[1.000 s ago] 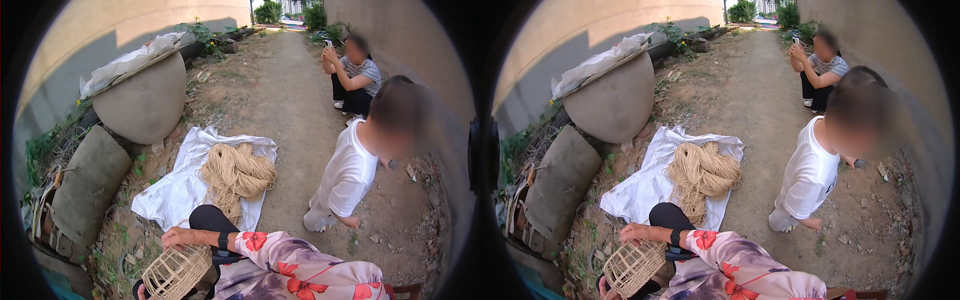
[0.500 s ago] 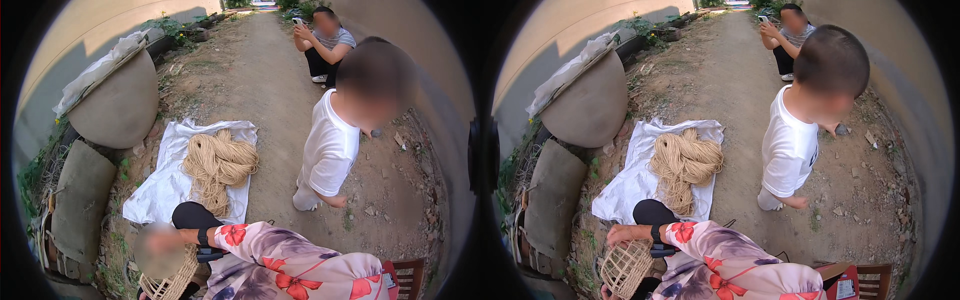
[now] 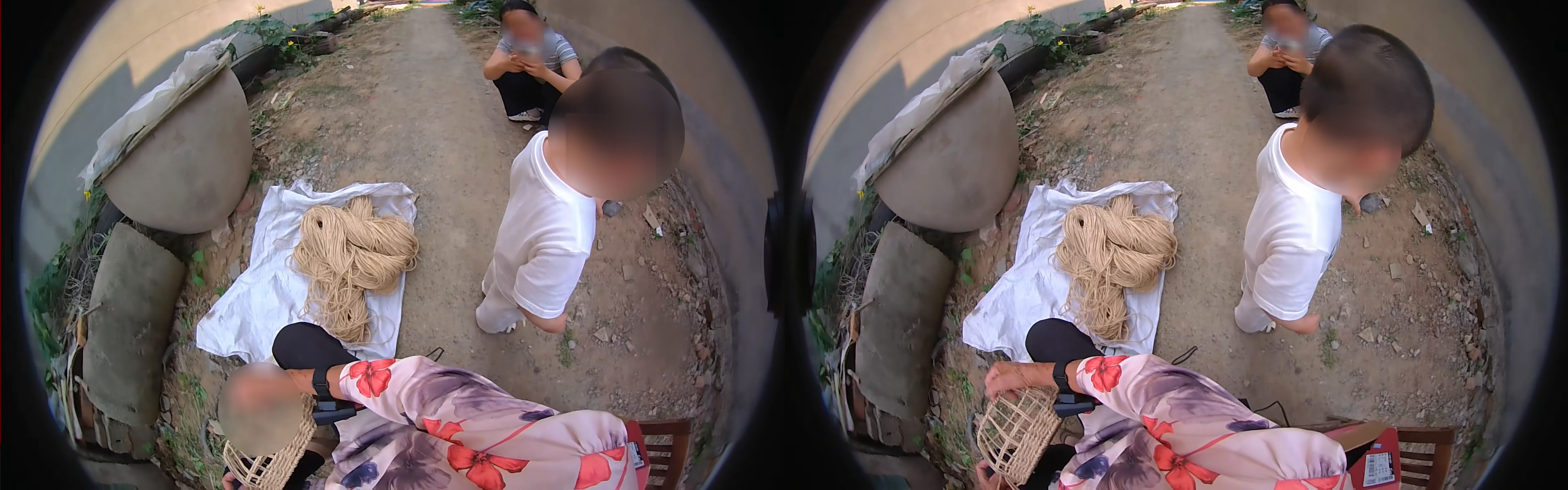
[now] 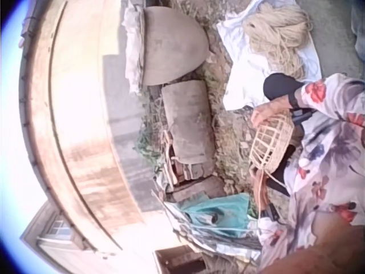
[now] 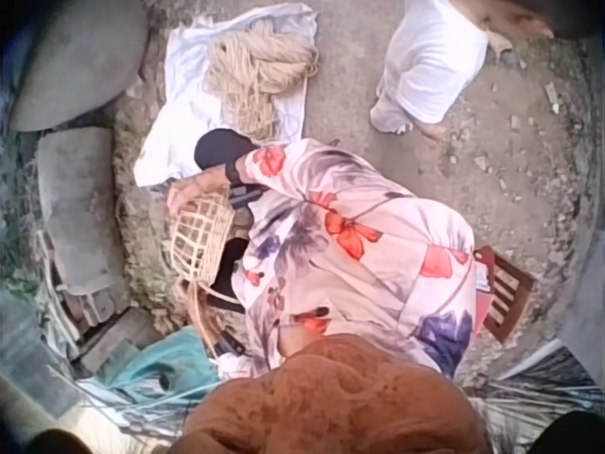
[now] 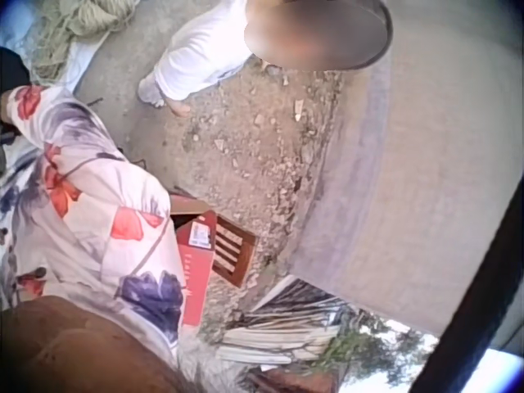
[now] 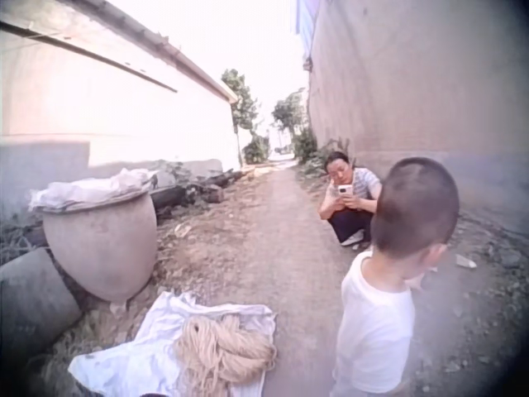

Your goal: Weaving a small wicker basket using light-colored flexible strips.

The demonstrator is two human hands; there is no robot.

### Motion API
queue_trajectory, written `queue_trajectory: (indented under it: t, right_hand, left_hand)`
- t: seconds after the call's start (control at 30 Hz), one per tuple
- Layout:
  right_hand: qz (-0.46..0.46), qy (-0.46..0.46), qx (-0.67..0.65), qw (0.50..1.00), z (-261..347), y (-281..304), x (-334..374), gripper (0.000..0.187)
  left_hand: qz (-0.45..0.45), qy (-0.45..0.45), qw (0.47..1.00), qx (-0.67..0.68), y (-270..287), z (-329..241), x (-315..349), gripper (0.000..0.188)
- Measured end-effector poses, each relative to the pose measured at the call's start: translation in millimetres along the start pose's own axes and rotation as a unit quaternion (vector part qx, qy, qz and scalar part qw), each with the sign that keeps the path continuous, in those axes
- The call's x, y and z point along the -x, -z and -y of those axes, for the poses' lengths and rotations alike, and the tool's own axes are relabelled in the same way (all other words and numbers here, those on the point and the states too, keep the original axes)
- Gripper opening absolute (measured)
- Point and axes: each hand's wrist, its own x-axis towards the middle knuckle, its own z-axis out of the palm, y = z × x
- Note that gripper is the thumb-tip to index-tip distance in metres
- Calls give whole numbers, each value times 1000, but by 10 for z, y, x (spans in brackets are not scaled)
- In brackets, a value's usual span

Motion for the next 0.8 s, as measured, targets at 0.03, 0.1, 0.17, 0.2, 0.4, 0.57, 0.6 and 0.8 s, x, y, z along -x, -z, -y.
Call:
queue_trajectory:
  t: [0.03,0.1,0.17,0.2,0.4,0.57,0.6,0.8]
  right_hand:
    - [-2,-1,7,1000,-10,0,-21,31]
    - [-3,-1,16,1000,-29,10,-27,30]
    - [-2,9,17,1000,-42,27,-10,31]
    - [0,8,18,1000,-34,23,4,31]
    - [9,-28,-60,998,-13,49,-26,32]
    - [46,-60,-24,997,-132,115,-78,33]
    - [37,-86,21,995,-90,147,-53,32]
    - [-53,-107,9,993,-20,332,121,27]
  left_hand:
    - [-2,-1,1000,2,4,3,5,32]
    - [-4,-3,1000,0,13,7,20,30]
    - [-2,-5,1000,0,8,7,11,29]
    - [-2,-6,1000,0,17,12,14,29]
    - [-16,-24,1000,-2,168,79,4,26]
    - [-67,-48,993,79,70,39,94,35]
    - [-89,-80,993,9,86,32,66,35]
    - [-329,-194,843,-379,764,490,-163,16]
